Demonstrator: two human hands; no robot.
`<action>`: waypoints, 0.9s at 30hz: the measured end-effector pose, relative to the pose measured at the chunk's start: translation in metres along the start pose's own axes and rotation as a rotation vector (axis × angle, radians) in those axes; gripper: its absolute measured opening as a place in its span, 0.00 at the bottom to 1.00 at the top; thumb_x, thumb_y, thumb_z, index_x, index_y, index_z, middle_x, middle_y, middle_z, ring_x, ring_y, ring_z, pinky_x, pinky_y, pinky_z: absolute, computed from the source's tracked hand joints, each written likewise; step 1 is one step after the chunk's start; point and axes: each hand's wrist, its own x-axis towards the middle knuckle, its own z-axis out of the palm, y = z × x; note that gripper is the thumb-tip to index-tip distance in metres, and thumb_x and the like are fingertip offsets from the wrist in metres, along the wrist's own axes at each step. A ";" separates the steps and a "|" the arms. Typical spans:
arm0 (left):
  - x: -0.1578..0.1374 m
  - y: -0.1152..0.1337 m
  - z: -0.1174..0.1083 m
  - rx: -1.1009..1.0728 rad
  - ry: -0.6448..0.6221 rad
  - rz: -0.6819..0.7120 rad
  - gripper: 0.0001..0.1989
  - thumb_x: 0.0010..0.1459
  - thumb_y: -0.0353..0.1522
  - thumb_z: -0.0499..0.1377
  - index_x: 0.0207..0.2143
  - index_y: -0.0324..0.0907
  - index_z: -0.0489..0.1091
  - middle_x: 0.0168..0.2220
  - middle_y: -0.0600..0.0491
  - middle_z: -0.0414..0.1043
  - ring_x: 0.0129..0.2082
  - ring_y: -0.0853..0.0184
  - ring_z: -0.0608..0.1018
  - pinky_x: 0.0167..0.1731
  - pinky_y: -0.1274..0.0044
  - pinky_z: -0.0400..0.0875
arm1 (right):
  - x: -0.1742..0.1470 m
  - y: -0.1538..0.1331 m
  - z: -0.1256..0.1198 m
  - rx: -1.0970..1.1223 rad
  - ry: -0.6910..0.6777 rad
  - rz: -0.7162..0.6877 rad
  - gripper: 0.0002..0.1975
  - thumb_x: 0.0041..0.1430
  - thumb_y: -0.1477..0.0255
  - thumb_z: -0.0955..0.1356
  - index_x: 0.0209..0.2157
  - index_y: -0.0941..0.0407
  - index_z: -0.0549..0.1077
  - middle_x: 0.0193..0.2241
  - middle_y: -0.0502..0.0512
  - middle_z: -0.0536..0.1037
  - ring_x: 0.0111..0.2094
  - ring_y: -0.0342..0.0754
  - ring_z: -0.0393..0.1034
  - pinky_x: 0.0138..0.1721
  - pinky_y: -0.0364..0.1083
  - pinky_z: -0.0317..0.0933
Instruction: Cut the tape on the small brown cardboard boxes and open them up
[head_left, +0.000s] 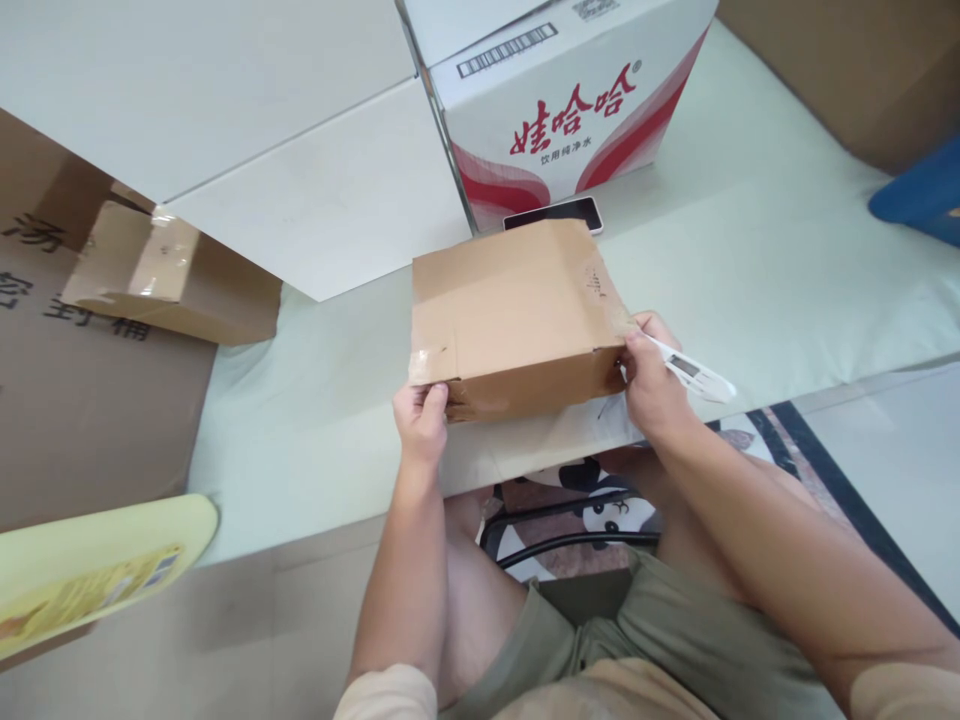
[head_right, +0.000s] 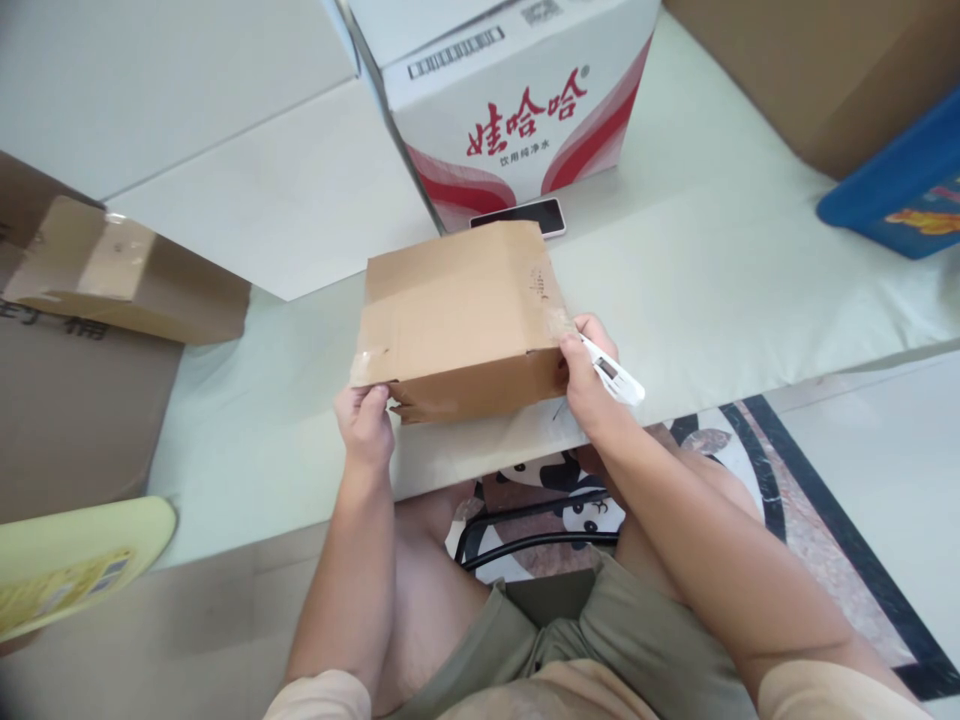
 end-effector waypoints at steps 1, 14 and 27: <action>0.000 0.000 0.000 -0.003 0.000 0.001 0.16 0.50 0.43 0.65 0.34 0.40 0.82 0.34 0.47 0.83 0.36 0.60 0.83 0.39 0.73 0.79 | 0.000 0.000 0.000 0.002 -0.004 0.004 0.15 0.62 0.57 0.67 0.29 0.51 0.63 0.22 0.45 0.60 0.23 0.44 0.52 0.26 0.47 0.47; -0.002 0.004 0.001 0.063 -0.003 -0.019 0.15 0.50 0.41 0.64 0.32 0.40 0.82 0.33 0.47 0.83 0.35 0.60 0.83 0.37 0.73 0.78 | -0.001 0.006 0.000 0.016 -0.039 0.017 0.16 0.64 0.54 0.66 0.31 0.50 0.62 0.23 0.46 0.62 0.24 0.45 0.55 0.28 0.47 0.49; -0.003 0.009 0.002 0.112 -0.017 -0.017 0.14 0.51 0.41 0.62 0.29 0.40 0.80 0.28 0.48 0.81 0.31 0.60 0.82 0.35 0.72 0.78 | -0.002 0.006 -0.002 -0.016 -0.038 0.009 0.17 0.65 0.54 0.66 0.30 0.50 0.62 0.23 0.46 0.59 0.24 0.45 0.53 0.27 0.47 0.49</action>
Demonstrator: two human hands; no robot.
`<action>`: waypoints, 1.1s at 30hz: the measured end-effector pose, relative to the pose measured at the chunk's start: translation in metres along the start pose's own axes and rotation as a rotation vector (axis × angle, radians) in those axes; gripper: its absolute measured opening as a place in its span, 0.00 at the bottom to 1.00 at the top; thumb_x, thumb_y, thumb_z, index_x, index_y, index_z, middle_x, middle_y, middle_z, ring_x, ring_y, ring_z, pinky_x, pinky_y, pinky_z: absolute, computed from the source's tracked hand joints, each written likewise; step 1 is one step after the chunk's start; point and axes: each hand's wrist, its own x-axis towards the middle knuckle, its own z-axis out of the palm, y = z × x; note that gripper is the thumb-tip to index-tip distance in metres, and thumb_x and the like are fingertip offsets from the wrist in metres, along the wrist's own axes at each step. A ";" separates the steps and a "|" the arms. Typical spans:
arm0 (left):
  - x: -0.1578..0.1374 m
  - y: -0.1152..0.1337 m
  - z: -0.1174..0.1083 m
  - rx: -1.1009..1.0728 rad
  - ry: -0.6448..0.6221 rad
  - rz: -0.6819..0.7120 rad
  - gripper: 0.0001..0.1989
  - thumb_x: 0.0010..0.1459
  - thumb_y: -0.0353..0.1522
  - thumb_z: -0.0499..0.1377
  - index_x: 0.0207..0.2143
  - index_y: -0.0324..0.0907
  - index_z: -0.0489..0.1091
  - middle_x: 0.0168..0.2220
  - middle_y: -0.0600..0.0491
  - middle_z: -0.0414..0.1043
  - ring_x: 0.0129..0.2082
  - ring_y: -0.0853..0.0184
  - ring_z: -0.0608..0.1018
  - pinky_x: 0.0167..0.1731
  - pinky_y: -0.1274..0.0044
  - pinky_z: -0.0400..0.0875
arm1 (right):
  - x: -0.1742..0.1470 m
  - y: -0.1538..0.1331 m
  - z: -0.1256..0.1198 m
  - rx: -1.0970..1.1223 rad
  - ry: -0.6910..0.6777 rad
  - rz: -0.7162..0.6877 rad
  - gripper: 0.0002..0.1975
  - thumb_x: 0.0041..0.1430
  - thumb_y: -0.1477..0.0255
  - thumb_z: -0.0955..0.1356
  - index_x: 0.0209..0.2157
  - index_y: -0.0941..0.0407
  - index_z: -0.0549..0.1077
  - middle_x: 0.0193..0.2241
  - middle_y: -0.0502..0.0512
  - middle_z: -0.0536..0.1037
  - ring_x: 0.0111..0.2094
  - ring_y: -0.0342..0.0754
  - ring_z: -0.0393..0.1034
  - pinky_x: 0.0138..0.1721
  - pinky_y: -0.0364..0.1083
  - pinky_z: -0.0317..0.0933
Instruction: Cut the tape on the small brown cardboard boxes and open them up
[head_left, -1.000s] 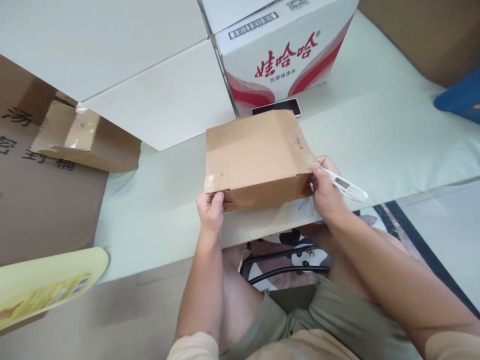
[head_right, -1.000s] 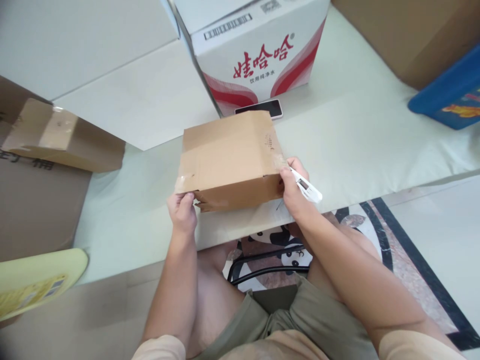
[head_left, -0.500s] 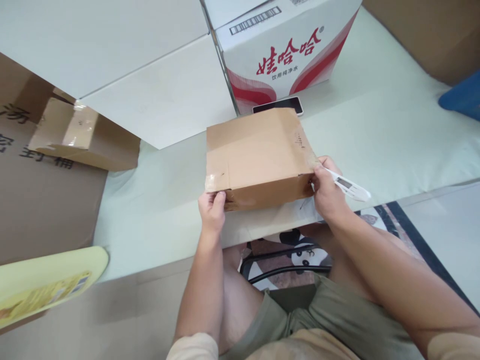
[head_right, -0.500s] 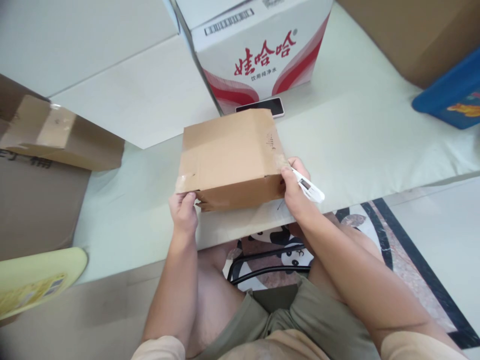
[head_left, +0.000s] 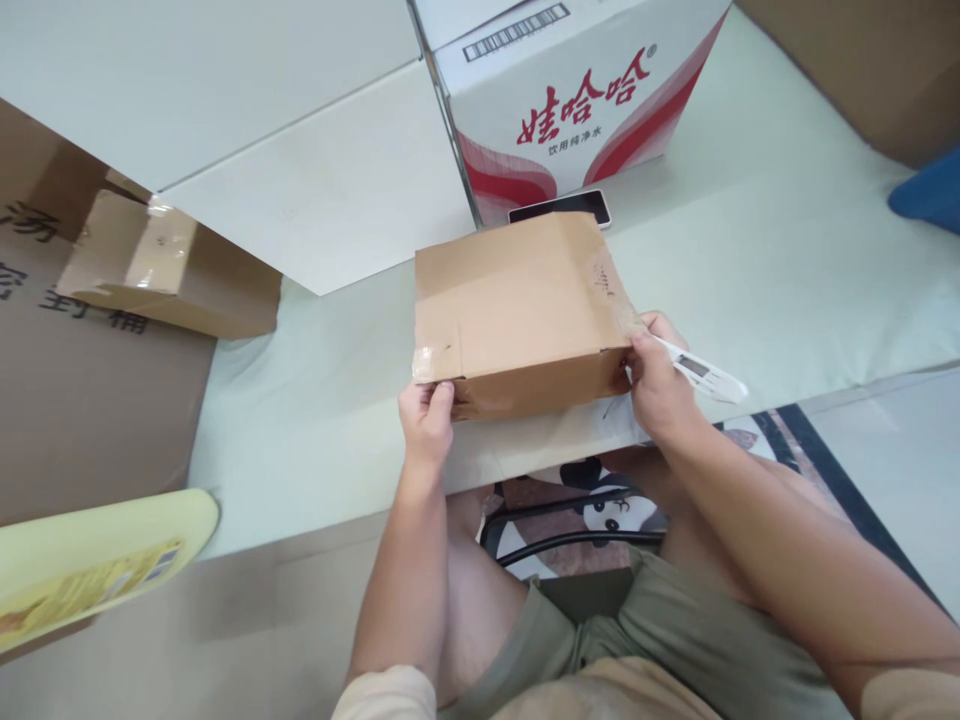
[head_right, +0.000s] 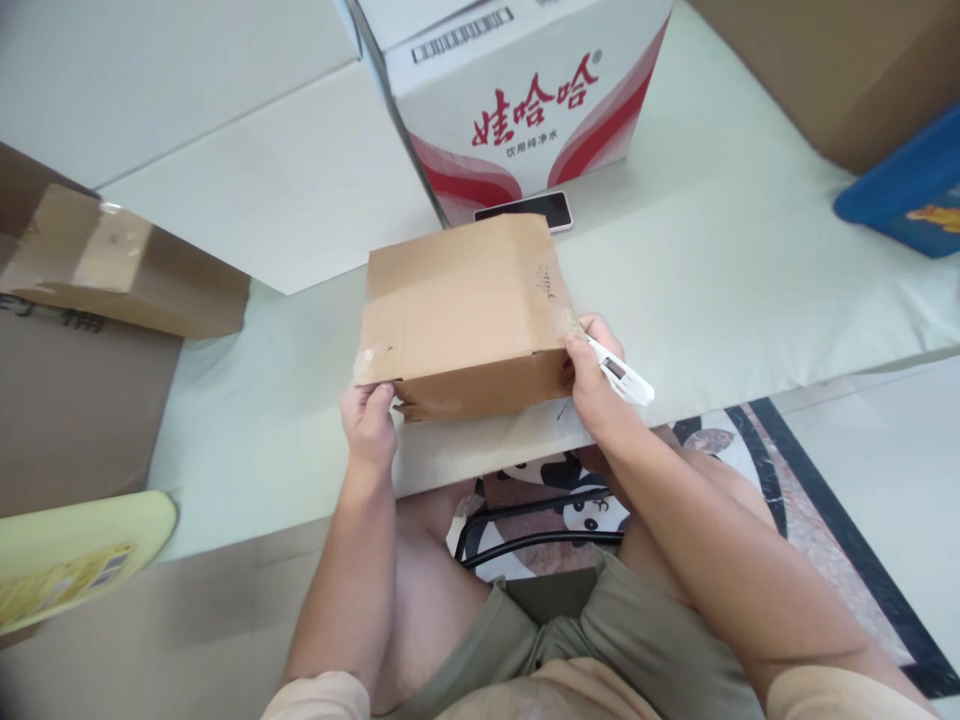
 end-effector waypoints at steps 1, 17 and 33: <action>0.000 0.000 0.000 0.002 0.004 0.007 0.14 0.51 0.41 0.62 0.30 0.40 0.80 0.28 0.48 0.81 0.32 0.60 0.82 0.35 0.72 0.78 | 0.000 0.000 0.000 0.002 -0.002 0.001 0.17 0.65 0.54 0.66 0.30 0.50 0.62 0.23 0.46 0.59 0.24 0.45 0.53 0.27 0.47 0.49; 0.000 0.000 0.000 0.013 0.012 0.005 0.14 0.51 0.41 0.61 0.29 0.41 0.80 0.31 0.47 0.83 0.34 0.59 0.83 0.38 0.71 0.79 | 0.001 0.003 0.002 0.052 0.011 0.021 0.16 0.64 0.56 0.67 0.30 0.51 0.62 0.22 0.45 0.61 0.24 0.44 0.55 0.27 0.46 0.49; -0.002 0.000 0.000 0.007 -0.004 -0.058 0.13 0.51 0.41 0.60 0.27 0.41 0.77 0.23 0.51 0.75 0.31 0.61 0.81 0.36 0.73 0.77 | -0.002 0.000 0.002 0.015 -0.025 0.025 0.17 0.65 0.53 0.65 0.31 0.50 0.61 0.24 0.46 0.61 0.25 0.46 0.55 0.28 0.47 0.50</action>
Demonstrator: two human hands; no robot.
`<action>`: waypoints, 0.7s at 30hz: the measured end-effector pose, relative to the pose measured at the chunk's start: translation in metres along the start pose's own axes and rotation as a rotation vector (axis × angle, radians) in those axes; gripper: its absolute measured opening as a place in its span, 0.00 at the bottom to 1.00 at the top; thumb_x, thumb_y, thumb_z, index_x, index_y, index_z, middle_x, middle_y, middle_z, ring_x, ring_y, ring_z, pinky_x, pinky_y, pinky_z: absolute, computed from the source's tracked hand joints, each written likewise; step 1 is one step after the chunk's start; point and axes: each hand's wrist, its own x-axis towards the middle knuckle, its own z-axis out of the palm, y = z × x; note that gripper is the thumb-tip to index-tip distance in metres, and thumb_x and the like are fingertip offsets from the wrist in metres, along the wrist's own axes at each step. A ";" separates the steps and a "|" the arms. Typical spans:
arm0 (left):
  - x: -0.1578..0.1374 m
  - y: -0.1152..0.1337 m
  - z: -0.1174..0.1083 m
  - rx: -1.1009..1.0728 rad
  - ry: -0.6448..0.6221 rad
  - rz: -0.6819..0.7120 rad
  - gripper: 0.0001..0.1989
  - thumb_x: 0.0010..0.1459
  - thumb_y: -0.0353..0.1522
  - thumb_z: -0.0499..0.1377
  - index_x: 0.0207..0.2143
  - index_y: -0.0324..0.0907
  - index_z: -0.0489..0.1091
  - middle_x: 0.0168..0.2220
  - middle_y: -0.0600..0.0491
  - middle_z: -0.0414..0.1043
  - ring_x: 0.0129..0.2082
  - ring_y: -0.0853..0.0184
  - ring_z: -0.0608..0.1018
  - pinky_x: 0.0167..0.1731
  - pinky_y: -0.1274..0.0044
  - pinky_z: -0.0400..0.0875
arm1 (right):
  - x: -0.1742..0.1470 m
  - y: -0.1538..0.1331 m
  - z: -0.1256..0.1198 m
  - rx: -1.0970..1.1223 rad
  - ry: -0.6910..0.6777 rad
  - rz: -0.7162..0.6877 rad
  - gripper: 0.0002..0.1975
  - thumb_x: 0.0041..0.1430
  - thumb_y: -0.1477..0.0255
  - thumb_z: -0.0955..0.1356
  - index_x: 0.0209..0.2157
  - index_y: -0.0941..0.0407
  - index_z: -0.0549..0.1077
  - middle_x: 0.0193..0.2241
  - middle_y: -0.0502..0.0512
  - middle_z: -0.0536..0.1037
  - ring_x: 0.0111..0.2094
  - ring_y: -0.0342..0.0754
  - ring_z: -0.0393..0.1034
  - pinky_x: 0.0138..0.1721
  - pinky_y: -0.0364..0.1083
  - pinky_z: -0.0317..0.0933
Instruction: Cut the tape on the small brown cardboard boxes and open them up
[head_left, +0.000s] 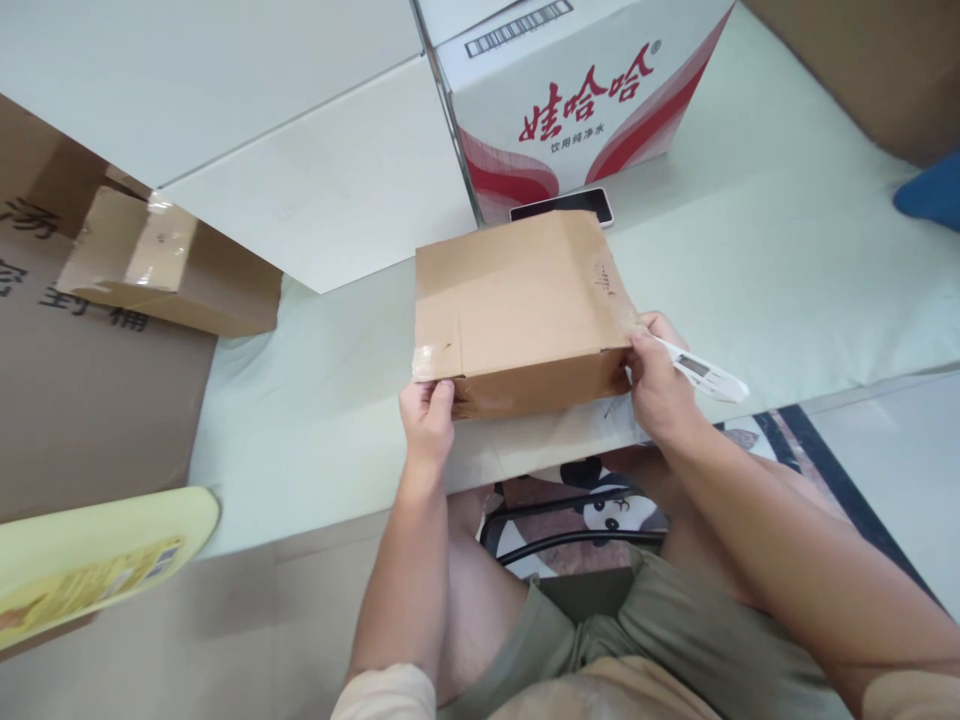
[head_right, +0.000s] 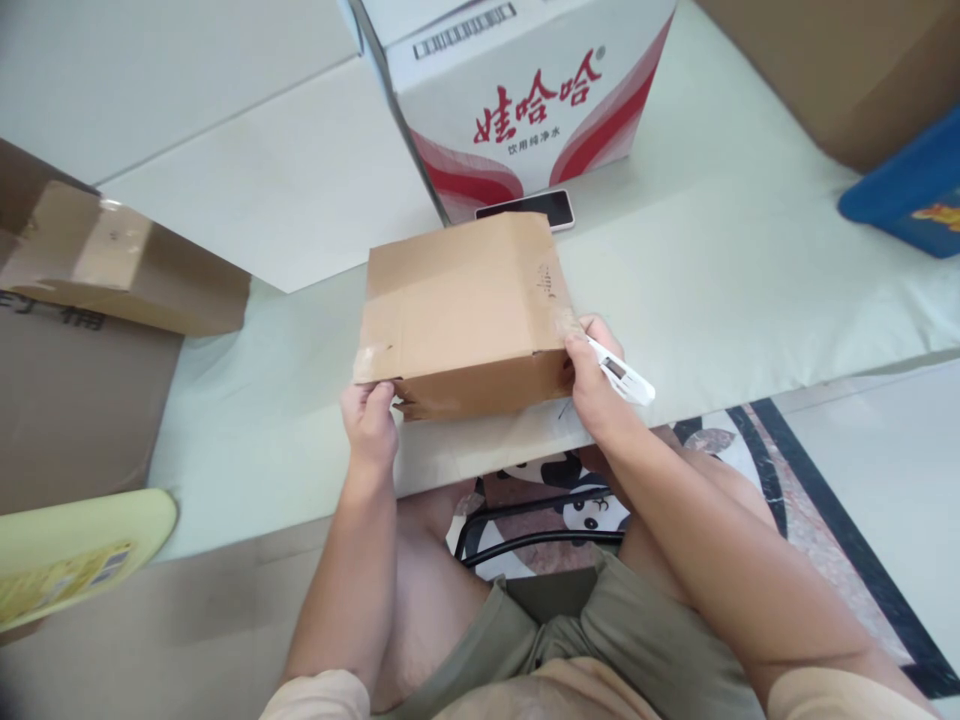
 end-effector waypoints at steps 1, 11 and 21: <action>0.000 0.000 0.000 0.004 0.001 0.001 0.13 0.51 0.41 0.60 0.26 0.41 0.77 0.23 0.51 0.75 0.30 0.61 0.80 0.36 0.72 0.77 | 0.000 0.000 0.000 -0.006 0.002 -0.004 0.17 0.65 0.53 0.65 0.31 0.50 0.61 0.24 0.46 0.61 0.25 0.46 0.55 0.28 0.47 0.50; 0.001 0.003 0.001 -0.007 0.008 0.011 0.12 0.50 0.40 0.60 0.26 0.41 0.77 0.24 0.50 0.76 0.32 0.60 0.81 0.37 0.72 0.77 | -0.001 0.000 0.001 0.014 -0.013 -0.013 0.15 0.64 0.55 0.65 0.30 0.50 0.61 0.23 0.46 0.61 0.25 0.46 0.54 0.28 0.47 0.49; 0.000 0.006 0.000 0.031 0.021 0.026 0.11 0.50 0.40 0.60 0.26 0.42 0.76 0.24 0.51 0.75 0.33 0.60 0.81 0.35 0.72 0.78 | -0.002 0.001 0.001 0.015 -0.028 0.010 0.17 0.64 0.53 0.66 0.31 0.50 0.62 0.24 0.47 0.62 0.25 0.46 0.56 0.27 0.47 0.50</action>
